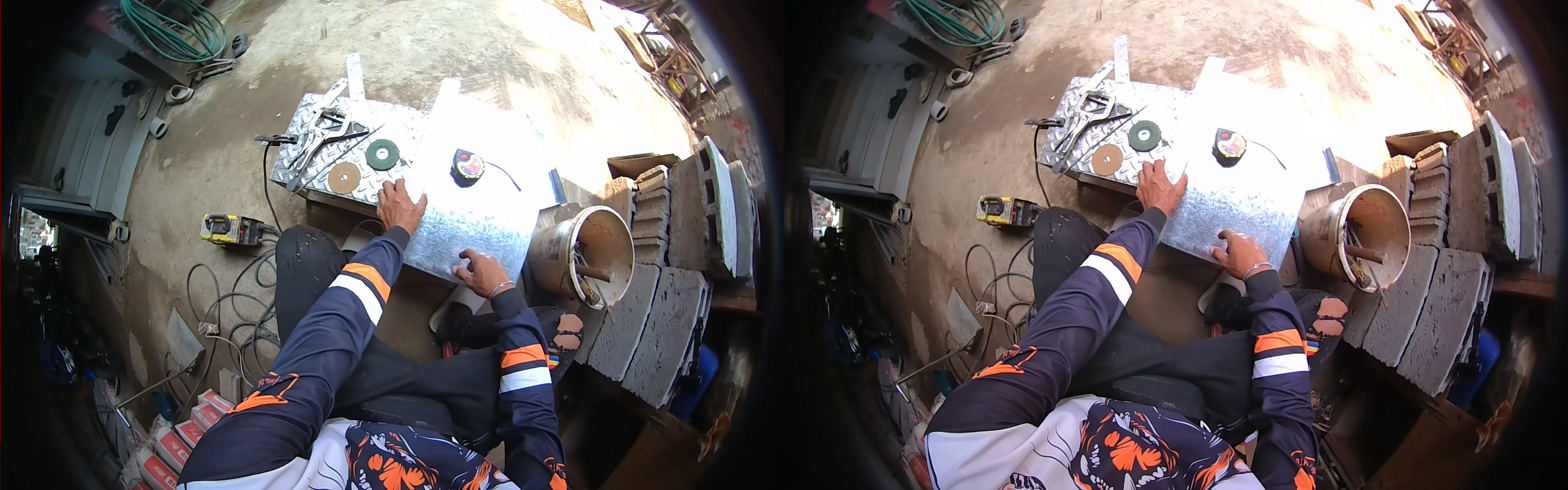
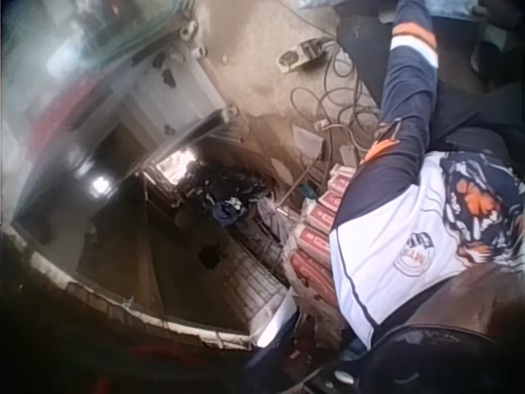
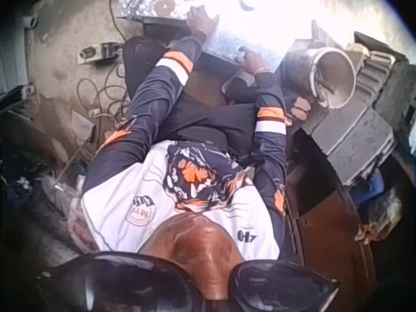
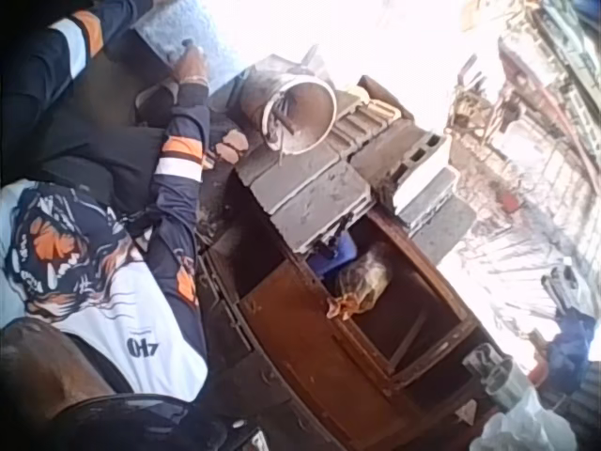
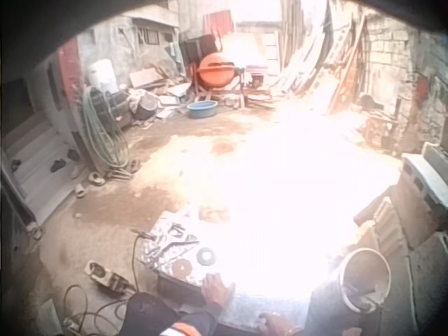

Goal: The person measures a rectangular metal sheet using a tape measure and a metal ruler. They mark the sheet with a pencil and use a pair of tin snips to cut a small piece from the edge. The person also retrieves a long metal strip from a nearby pile of materials.

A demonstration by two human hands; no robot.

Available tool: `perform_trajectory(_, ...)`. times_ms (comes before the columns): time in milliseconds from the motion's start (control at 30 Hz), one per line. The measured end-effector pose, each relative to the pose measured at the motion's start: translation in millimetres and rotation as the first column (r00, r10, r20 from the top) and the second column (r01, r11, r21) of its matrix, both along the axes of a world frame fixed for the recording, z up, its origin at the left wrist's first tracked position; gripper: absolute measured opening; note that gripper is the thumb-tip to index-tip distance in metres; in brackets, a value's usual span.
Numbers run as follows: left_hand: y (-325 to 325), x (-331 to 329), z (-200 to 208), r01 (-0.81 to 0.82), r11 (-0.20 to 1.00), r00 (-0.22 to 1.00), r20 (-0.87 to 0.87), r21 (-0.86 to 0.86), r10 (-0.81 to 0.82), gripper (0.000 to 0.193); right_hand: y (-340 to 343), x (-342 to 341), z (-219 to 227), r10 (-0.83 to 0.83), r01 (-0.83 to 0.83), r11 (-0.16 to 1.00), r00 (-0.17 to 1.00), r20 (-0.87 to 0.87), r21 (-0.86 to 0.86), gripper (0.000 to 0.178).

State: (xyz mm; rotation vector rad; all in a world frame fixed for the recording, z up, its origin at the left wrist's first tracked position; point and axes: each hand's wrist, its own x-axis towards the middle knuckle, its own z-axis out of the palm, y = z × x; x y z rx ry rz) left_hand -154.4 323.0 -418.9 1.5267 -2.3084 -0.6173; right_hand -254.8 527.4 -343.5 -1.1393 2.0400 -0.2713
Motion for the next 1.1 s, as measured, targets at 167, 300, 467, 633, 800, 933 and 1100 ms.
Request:
perform_trajectory(167,-3,-1,1,-0.005,0.997,1.0,0.01,0.071,0.004,0.066,6,-5,-2,-0.023,0.023,1.0,0.999,-0.023,0.001,0.051)
perform_trajectory(300,-6,3,1,0.026,0.99,1.0,-0.008,0.142,-0.025,0.073,9,-5,-1,-0.026,0.025,1.0,0.999,-0.022,-0.009,0.051)
perform_trajectory(467,-6,19,3,0.042,0.987,0.999,-0.002,0.157,-0.042,0.086,8,-10,-3,-0.069,0.069,0.998,0.996,-0.062,-0.007,0.052)
perform_trajectory(633,7,51,13,-0.027,0.963,0.996,0.09,0.269,0.003,0.092,11,-26,-7,-0.183,0.187,0.982,0.973,-0.139,0.014,0.051)
perform_trajectory(800,20,81,35,-0.134,0.894,0.981,0.186,0.428,0.057,0.089,7,-26,-14,-0.205,0.192,0.977,0.965,-0.162,-0.093,0.052)
perform_trajectory(933,7,93,72,-0.048,0.89,0.962,0.259,0.454,-0.08,0.075,-29,-21,-14,-0.275,0.187,0.928,0.926,-0.257,-0.321,0.059)
perform_trajectory(1100,-31,97,119,0.383,0.829,0.852,0.191,0.408,-0.487,0.042,-107,-71,-34,-0.293,0.113,0.911,0.854,-0.43,-0.398,0.088)
